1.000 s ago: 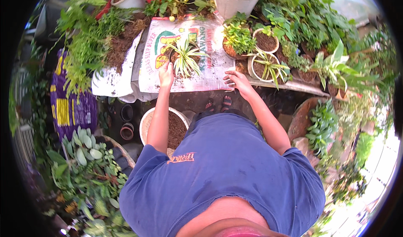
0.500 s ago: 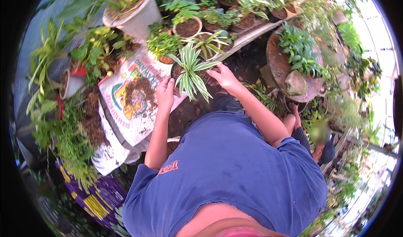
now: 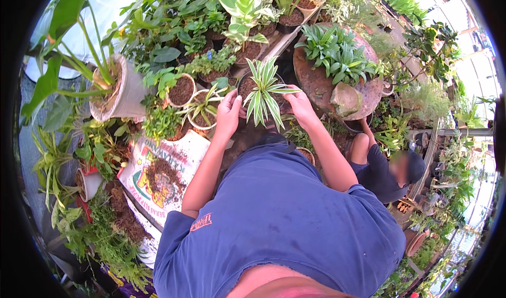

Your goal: The person repots a small plant by hand, scooping soil from a white bucket into a black plastic pot and pressing it around the plant's roots. The person then places the potted plant on a shelf among other greenery.

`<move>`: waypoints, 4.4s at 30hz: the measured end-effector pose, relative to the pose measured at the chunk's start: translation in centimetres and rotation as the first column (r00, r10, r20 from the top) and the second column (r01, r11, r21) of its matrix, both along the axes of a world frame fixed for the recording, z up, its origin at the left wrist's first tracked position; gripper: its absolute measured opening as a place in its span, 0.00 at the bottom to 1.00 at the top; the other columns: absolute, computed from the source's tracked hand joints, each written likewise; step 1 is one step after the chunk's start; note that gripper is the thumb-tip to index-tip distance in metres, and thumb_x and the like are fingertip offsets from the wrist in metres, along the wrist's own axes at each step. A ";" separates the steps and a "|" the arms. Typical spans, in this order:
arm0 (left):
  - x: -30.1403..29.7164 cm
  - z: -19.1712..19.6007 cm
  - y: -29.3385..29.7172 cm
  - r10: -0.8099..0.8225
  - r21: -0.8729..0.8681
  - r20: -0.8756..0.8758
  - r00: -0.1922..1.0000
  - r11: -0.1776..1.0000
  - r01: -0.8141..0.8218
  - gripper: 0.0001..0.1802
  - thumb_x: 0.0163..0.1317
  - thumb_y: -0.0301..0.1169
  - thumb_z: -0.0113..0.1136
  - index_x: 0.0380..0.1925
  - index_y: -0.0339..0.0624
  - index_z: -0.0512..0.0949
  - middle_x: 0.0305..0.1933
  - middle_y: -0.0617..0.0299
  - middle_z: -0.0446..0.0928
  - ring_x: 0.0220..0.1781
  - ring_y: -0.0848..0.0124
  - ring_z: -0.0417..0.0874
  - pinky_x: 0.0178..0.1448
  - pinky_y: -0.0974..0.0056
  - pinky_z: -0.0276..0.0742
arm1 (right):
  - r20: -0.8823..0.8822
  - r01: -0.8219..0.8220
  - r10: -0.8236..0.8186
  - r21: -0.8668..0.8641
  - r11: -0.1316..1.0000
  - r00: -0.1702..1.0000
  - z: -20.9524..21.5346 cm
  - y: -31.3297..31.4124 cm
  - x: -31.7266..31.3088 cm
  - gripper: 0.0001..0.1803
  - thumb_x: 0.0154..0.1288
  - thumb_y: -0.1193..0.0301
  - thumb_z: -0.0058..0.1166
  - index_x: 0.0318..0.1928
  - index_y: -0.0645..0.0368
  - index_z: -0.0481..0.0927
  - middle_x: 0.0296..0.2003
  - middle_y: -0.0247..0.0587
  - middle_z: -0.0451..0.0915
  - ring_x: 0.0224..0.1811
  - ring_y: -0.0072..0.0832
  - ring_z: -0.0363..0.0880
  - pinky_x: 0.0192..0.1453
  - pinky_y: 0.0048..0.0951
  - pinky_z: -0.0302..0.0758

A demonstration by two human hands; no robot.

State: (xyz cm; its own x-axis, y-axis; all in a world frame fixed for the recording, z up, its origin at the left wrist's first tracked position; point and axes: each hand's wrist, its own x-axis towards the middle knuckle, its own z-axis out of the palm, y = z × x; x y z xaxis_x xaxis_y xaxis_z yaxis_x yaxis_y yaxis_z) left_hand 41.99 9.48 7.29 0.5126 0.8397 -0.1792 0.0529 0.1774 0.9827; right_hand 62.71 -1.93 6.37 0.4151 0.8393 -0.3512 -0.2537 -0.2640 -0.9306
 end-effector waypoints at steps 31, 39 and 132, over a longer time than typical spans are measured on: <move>-0.4 -3.9 2.2 -0.111 -0.073 0.054 0.992 0.991 0.114 0.16 0.70 0.30 0.48 0.56 0.39 0.72 0.42 0.59 0.80 0.42 0.73 0.79 0.46 0.68 0.75 | -0.116 0.485 -0.493 -0.085 0.870 0.862 -4.1 2.6 7.5 0.06 0.69 0.71 0.44 0.39 0.59 0.72 0.24 0.37 0.76 0.21 0.25 0.76 0.26 0.28 0.77; 3.3 -1.2 4.7 -0.123 -0.020 0.052 0.991 0.992 0.124 0.16 0.70 0.29 0.47 0.55 0.37 0.72 0.42 0.58 0.80 0.42 0.73 0.80 0.47 0.68 0.77 | -0.087 0.507 -0.501 0.056 0.860 0.861 -2.4 4.1 16.2 0.09 0.67 0.71 0.48 0.45 0.57 0.74 0.28 0.34 0.76 0.23 0.24 0.77 0.24 0.28 0.77; 61.7 -2.0 26.0 -0.375 0.282 -0.116 0.920 0.876 0.392 0.21 0.63 0.29 0.57 0.56 0.41 0.73 0.23 0.71 0.70 0.23 0.82 0.65 0.27 0.72 0.63 | 0.097 0.305 -0.306 0.023 0.952 0.947 3.7 44.7 68.5 0.23 0.62 0.54 0.52 0.53 0.50 0.70 0.36 0.36 0.72 0.30 0.28 0.73 0.35 0.38 0.76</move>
State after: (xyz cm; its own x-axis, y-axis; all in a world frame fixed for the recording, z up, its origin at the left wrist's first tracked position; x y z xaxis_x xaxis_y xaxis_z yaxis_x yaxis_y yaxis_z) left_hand 103.66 35.52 5.31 0.8016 0.5979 0.0068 0.1144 -0.1645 0.9797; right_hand 131.18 42.77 10.10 0.6840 0.6693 -0.2903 -0.2288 -0.1810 -0.9565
